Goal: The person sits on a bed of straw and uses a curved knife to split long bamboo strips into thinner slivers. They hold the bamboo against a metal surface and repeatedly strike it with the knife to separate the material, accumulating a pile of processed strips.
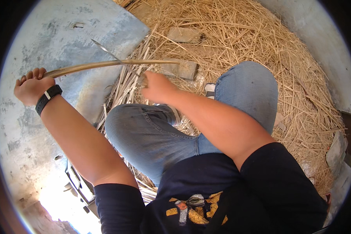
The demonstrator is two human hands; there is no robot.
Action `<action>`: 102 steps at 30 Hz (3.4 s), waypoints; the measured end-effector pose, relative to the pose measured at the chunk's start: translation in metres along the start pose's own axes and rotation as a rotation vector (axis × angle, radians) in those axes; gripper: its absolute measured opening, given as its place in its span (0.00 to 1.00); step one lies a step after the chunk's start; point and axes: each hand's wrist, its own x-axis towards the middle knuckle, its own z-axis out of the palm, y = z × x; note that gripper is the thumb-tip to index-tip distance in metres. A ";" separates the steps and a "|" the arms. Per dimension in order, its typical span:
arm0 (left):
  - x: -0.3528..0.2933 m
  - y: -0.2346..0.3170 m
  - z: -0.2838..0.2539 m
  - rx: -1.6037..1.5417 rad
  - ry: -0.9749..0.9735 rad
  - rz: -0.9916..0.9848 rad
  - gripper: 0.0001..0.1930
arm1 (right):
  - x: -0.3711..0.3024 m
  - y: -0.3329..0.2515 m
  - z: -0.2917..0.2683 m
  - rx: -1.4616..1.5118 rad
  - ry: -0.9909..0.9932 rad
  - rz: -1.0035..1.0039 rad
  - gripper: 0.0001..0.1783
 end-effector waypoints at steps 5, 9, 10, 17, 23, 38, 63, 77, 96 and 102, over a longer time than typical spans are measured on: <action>-0.008 0.005 0.004 0.002 -0.001 -0.019 0.08 | 0.026 0.045 -0.010 -0.116 0.090 0.172 0.24; -0.008 0.007 -0.001 -0.024 -0.030 -0.006 0.10 | 0.021 0.031 -0.002 -0.024 0.087 0.219 0.24; -0.008 0.006 0.000 -0.032 -0.045 -0.004 0.10 | 0.017 0.026 -0.004 -0.022 0.064 0.195 0.24; 0.007 0.002 -0.003 -0.046 -0.207 -0.024 0.11 | 0.012 0.013 -0.003 0.040 0.061 -0.015 0.23; 0.020 -0.001 -0.028 -0.103 -0.192 -0.099 0.11 | 0.026 0.025 0.009 0.042 0.063 -0.001 0.23; 0.042 -0.001 -0.053 -0.411 -0.750 -0.302 0.13 | 0.005 -0.026 -0.018 0.001 -0.054 -0.062 0.19; 0.056 -0.015 -0.076 -0.623 -1.001 -0.422 0.16 | 0.023 -0.005 -0.027 0.087 -0.157 0.099 0.29; 0.037 -0.003 -0.072 -0.636 -1.002 -0.398 0.18 | 0.019 -0.008 -0.022 0.077 -0.053 0.068 0.30; 0.020 0.007 -0.045 -0.536 -0.947 -0.374 0.19 | 0.008 -0.009 -0.020 0.259 -0.030 0.151 0.25; 0.000 0.009 -0.012 -0.477 -0.845 -0.342 0.17 | 0.034 -0.009 0.002 0.500 0.133 0.157 0.19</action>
